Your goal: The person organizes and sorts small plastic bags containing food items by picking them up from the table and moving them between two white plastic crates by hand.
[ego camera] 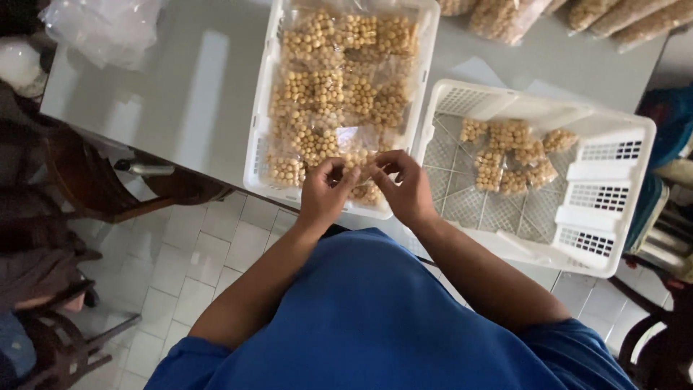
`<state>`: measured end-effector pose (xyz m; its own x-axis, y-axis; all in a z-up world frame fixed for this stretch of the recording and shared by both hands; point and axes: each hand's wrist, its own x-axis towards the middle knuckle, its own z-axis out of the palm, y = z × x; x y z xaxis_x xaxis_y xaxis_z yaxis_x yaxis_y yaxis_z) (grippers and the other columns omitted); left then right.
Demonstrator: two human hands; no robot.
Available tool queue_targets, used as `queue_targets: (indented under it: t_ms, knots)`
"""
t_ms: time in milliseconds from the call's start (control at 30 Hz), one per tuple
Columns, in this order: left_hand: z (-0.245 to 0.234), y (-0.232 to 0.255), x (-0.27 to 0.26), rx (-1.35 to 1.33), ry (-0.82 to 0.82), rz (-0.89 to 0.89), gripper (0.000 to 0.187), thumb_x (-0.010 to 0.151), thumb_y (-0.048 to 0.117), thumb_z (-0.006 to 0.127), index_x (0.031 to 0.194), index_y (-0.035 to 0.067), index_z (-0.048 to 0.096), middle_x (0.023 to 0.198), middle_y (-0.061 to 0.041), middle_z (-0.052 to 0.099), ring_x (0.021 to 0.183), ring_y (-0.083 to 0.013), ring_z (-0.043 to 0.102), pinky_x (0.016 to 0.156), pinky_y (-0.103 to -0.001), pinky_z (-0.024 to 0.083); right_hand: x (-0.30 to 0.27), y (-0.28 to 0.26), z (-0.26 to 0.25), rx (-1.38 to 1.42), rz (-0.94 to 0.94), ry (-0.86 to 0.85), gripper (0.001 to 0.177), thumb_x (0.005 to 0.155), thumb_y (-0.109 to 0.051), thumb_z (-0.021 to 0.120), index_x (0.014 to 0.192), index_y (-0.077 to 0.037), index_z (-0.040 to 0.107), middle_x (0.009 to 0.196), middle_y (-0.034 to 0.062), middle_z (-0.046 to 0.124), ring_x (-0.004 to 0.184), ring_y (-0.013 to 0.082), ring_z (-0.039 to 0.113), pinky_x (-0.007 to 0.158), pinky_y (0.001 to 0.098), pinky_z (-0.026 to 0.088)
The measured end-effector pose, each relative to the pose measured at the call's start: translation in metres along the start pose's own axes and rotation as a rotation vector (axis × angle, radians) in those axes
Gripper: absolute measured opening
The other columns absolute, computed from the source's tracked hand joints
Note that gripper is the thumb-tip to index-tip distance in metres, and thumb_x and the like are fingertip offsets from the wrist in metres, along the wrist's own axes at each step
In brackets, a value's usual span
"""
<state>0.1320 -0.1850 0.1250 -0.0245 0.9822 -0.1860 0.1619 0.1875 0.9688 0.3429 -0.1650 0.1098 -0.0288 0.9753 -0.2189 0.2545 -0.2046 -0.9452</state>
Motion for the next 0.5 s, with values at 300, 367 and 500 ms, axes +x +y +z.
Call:
queue_targets:
  t_ms: [300, 367, 500]
  knots:
    - [0.006, -0.021, -0.006, 0.194, 0.046, 0.152, 0.034, 0.112, 0.035, 0.085, 0.135, 0.010, 0.082, 0.120, -0.015, 0.081, 0.105, -0.0318, 0.082, 0.086, -0.044, 0.065, 0.008, 0.012, 0.020, 0.080, 0.200, -0.133, 0.041, 0.116, -0.048, 0.079, 0.107, -0.008, 0.081, 0.087, 0.0048, 0.079, 0.083, 0.0177, 0.072, 0.075, 0.0349, 0.054]
    - [0.005, -0.026, -0.004, 0.231, 0.134, 0.133, 0.040, 0.109, 0.035, 0.090, 0.140, 0.013, 0.078, 0.124, -0.014, 0.078, 0.108, -0.0307, 0.080, 0.088, -0.044, 0.064, 0.002, 0.009, 0.016, 0.076, 0.240, -0.108, 0.034, 0.115, -0.040, 0.080, 0.103, -0.008, 0.081, 0.083, 0.0035, 0.077, 0.080, 0.0171, 0.071, 0.074, 0.0342, 0.053]
    - [-0.001, -0.016, 0.007, 0.209, -0.021, -0.019, 0.053, 0.103, 0.023, 0.092, 0.152, 0.012, 0.072, 0.132, -0.013, 0.084, 0.111, -0.0282, 0.085, 0.090, -0.039, 0.064, -0.001, 0.013, 0.009, 0.151, 0.222, -0.178, 0.020, 0.110, -0.015, 0.079, 0.122, 0.001, 0.083, 0.104, 0.0181, 0.087, 0.098, 0.0276, 0.083, 0.091, 0.0401, 0.067]
